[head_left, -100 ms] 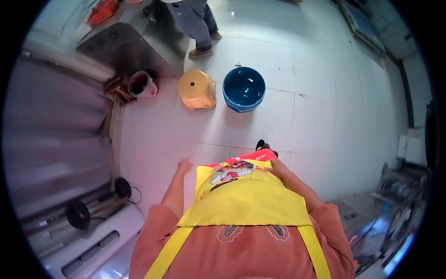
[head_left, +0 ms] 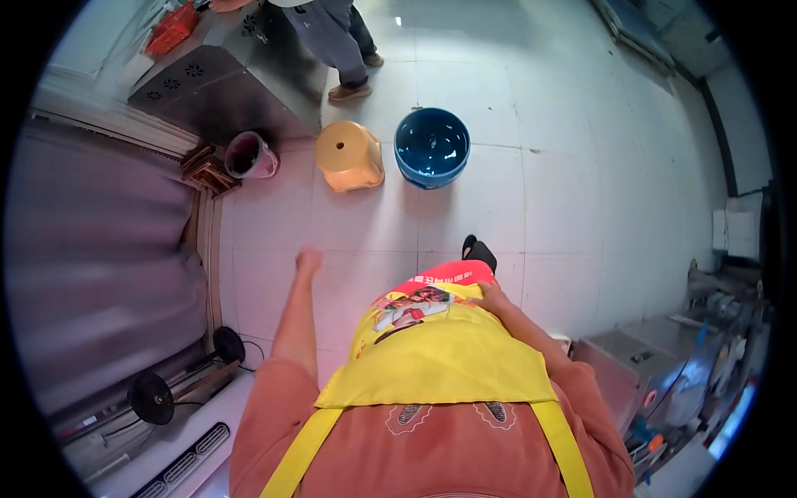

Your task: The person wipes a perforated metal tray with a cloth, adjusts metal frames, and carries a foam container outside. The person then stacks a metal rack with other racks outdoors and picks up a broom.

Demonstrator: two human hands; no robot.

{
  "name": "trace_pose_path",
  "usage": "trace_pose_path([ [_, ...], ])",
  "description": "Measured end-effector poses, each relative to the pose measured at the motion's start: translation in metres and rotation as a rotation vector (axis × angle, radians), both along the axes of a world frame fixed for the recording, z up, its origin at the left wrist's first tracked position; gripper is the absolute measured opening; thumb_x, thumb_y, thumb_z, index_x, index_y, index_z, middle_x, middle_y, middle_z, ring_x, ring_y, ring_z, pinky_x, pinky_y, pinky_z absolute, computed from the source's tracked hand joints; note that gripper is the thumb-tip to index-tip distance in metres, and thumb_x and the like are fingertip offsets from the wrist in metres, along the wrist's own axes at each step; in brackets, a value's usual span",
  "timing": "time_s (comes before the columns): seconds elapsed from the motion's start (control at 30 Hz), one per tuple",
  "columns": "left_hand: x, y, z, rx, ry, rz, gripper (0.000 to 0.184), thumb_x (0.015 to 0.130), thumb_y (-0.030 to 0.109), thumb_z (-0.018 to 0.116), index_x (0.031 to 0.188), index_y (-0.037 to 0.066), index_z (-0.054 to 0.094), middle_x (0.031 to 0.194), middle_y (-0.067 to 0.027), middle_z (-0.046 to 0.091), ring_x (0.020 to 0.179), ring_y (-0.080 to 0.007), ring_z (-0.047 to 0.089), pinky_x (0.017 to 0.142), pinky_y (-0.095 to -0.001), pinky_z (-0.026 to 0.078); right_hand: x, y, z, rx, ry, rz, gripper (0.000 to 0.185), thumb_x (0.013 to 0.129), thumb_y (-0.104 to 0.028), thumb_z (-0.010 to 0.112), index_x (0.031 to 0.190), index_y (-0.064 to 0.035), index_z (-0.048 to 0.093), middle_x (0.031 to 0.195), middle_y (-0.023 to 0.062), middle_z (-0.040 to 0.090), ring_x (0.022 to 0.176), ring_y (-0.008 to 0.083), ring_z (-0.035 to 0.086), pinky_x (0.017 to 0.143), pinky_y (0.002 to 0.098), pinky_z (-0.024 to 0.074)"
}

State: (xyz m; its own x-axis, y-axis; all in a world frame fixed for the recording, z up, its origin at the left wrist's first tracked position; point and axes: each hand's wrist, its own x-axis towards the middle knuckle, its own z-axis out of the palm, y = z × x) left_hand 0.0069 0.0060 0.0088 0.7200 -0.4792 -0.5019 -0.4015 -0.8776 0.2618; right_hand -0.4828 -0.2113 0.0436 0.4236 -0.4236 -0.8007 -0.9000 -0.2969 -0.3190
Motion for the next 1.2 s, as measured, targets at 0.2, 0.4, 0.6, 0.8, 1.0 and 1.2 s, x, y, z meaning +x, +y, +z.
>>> trace_pose_path([
  [0.2, -0.009, 0.016, 0.079, -0.523, 0.341, 0.314, 0.035, 0.067, 0.015, 0.06, 0.099, 0.003, 0.053, 0.08, -0.0081, 0.059, 0.072, -0.0165, 0.055, 0.064, -0.0284, 0.045, 0.009, 0.132, -0.002, -0.01, 0.136, 0.009, 0.068, 0.07, -0.051, 0.054, 0.127, -0.0213, 0.03, 0.132, 0.0184, 0.022, 0.121, 0.0334, 0.025, 0.095, 0.0442, 0.0242],
  [0.4, -0.083, 0.143, -0.037, 0.034, 0.393, 0.012, 0.048, 0.064, 0.02, 0.068, 0.105, 0.005, 0.049, 0.089, -0.0127, 0.056, 0.076, -0.0204, 0.055, 0.063, -0.0323, 0.046, -0.011, 0.159, 0.009, 0.155, -0.005, -0.26, 0.073, 0.069, -0.058, 0.05, 0.124, -0.012, 0.035, 0.129, 0.0199, 0.028, 0.121, 0.0318, 0.027, 0.096, 0.0449, 0.0232],
  [0.6, -0.079, 0.187, 0.011, 0.083, 0.487, 0.323, 0.051, 0.065, 0.014, 0.064, 0.112, 0.005, 0.045, 0.079, -0.0113, 0.056, 0.059, -0.0181, 0.053, 0.046, -0.0327, 0.043, -0.002, 0.183, 0.037, 0.047, 0.043, -0.231, 0.066, 0.072, -0.054, 0.049, 0.12, -0.0094, 0.041, 0.118, 0.0227, 0.04, 0.112, 0.0348, 0.038, 0.092, 0.0419, 0.0308],
  [0.8, -0.064, 0.159, 0.021, -0.11, 0.461, 0.324, 0.05, 0.067, 0.013, 0.063, 0.113, 0.005, 0.044, 0.078, -0.0114, 0.057, 0.062, -0.0194, 0.055, 0.05, -0.0311, 0.045, -0.007, 0.192, 0.019, 0.119, 0.068, -0.173, 0.072, 0.072, -0.059, 0.045, 0.124, -0.0103, 0.036, 0.126, 0.0194, 0.033, 0.117, 0.0318, 0.032, 0.094, 0.044, 0.0273],
  [1.0, -0.136, 0.067, 0.096, -0.225, -0.085, -0.363, 0.081, 0.065, 0.021, 0.067, 0.129, 0.007, 0.019, 0.129, -0.0185, 0.028, 0.117, -0.0318, 0.03, 0.093, -0.0475, 0.027, -0.01, 0.199, 0.009, 0.082, 0.067, -0.194, 0.07, 0.071, -0.057, 0.046, 0.122, -0.0098, 0.039, 0.123, 0.0194, 0.036, 0.115, 0.0318, 0.035, 0.094, 0.0428, 0.028],
  [1.2, -0.185, -0.054, 0.276, -0.923, -0.462, -0.728, 0.083, 0.07, 0.029, 0.064, 0.131, 0.006, 0.013, 0.136, -0.0127, 0.017, 0.126, -0.0275, 0.014, 0.096, -0.0523, 0.013, -0.018, 0.202, 0.021, 0.084, 0.029, -0.274, 0.068, 0.071, -0.056, 0.047, 0.121, -0.0098, 0.041, 0.123, 0.0193, 0.037, 0.115, 0.0311, 0.036, 0.093, 0.0432, 0.0282],
])
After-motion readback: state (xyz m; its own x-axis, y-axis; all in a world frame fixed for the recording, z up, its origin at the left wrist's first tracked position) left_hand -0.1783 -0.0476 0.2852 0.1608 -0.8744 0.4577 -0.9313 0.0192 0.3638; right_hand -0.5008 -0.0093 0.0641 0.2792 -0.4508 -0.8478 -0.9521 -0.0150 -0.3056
